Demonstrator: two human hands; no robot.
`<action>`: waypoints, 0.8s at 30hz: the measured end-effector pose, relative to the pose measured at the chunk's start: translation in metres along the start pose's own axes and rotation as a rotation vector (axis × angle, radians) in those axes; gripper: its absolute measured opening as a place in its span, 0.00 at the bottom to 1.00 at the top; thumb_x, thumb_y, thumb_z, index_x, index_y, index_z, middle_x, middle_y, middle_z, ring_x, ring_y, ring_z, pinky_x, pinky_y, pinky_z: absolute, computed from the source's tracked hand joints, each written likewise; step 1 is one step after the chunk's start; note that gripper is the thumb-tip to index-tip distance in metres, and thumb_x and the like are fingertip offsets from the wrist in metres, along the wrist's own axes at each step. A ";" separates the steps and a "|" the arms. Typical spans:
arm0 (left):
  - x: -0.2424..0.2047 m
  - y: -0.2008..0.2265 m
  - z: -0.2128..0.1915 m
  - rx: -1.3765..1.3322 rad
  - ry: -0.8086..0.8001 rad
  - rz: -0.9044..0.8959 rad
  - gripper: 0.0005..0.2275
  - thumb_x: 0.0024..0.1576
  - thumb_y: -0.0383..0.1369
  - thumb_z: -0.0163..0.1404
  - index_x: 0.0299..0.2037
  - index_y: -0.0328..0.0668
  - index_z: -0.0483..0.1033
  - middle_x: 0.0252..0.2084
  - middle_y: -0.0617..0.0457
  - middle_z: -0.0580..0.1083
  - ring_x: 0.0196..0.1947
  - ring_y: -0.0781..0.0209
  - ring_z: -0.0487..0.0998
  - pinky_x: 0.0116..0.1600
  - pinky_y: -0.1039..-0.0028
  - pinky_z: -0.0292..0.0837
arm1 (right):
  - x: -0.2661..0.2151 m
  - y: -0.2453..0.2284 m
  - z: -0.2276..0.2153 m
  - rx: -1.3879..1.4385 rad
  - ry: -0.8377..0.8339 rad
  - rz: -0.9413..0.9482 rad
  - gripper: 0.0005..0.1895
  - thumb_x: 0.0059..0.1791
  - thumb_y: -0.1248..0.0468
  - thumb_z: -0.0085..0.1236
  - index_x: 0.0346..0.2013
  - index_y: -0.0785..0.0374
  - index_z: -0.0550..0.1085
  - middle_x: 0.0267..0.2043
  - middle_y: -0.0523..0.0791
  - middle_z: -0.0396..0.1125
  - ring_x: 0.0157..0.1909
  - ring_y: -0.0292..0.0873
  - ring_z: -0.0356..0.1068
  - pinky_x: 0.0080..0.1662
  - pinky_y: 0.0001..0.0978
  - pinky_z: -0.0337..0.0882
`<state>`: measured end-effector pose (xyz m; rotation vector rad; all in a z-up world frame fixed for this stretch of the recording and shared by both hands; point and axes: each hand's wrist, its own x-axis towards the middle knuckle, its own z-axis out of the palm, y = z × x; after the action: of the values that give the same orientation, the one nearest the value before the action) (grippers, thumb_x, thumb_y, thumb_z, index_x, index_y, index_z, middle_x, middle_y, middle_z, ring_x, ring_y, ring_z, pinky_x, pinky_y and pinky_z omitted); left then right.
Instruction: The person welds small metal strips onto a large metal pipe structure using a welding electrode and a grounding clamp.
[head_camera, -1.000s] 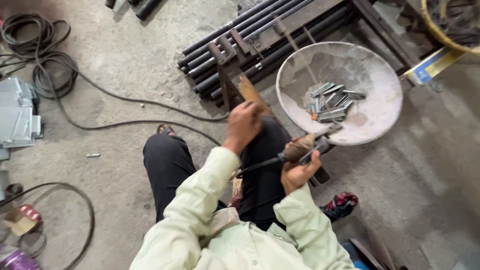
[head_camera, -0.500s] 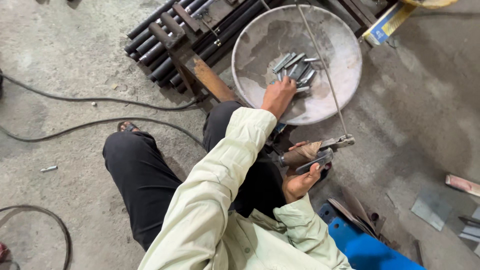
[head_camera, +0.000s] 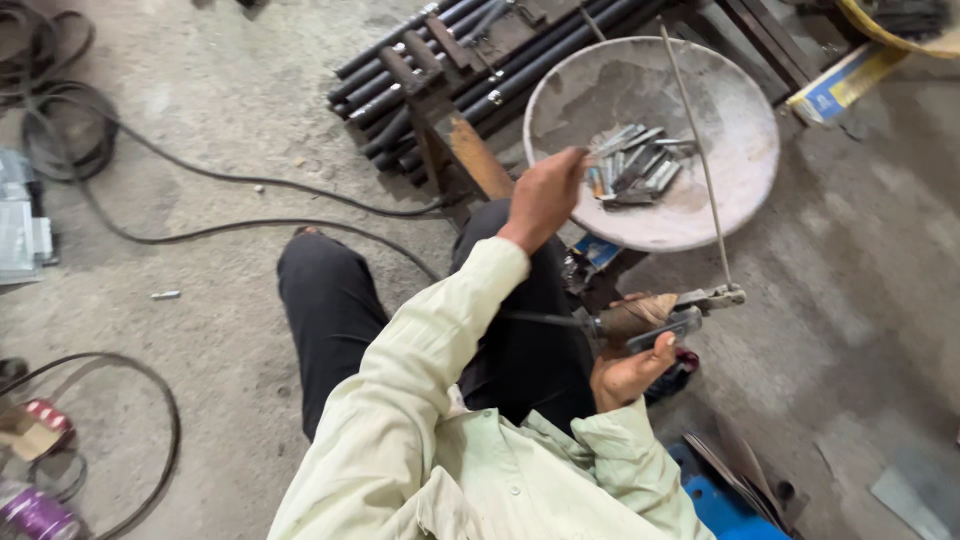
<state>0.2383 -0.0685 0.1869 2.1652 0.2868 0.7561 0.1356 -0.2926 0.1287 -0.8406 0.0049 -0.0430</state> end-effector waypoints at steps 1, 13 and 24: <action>-0.005 -0.011 -0.019 -0.092 0.103 0.094 0.09 0.63 0.31 0.49 0.48 0.39 0.79 0.43 0.41 0.79 0.43 0.41 0.82 0.48 0.59 0.77 | -0.001 -0.001 0.000 -0.010 -0.003 0.000 0.35 0.54 0.40 0.49 0.60 0.67 0.66 0.52 0.52 0.68 0.51 0.51 0.70 0.57 0.44 0.70; -0.130 -0.144 -0.192 -0.347 0.515 -0.528 0.06 0.64 0.25 0.53 0.49 0.34 0.80 0.30 0.48 0.76 0.23 0.66 0.76 0.27 0.76 0.72 | -0.021 0.004 0.066 0.279 -0.142 0.485 0.29 0.52 0.42 0.52 0.54 0.62 0.67 0.46 0.51 0.66 0.44 0.51 0.68 0.47 0.48 0.70; -0.131 -0.211 -0.190 -0.712 0.653 -0.514 0.09 0.65 0.25 0.48 0.51 0.28 0.76 0.37 0.45 0.78 0.32 0.57 0.84 0.36 0.69 0.84 | 0.013 0.060 0.143 0.212 -0.439 0.297 0.25 0.49 0.61 0.57 0.60 0.52 0.62 0.49 0.49 0.62 0.43 0.48 0.65 0.42 0.41 0.68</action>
<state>0.0290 0.1302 0.0656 1.0690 0.7436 1.0388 0.1542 -0.1469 0.1793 -0.6167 -0.2826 0.4147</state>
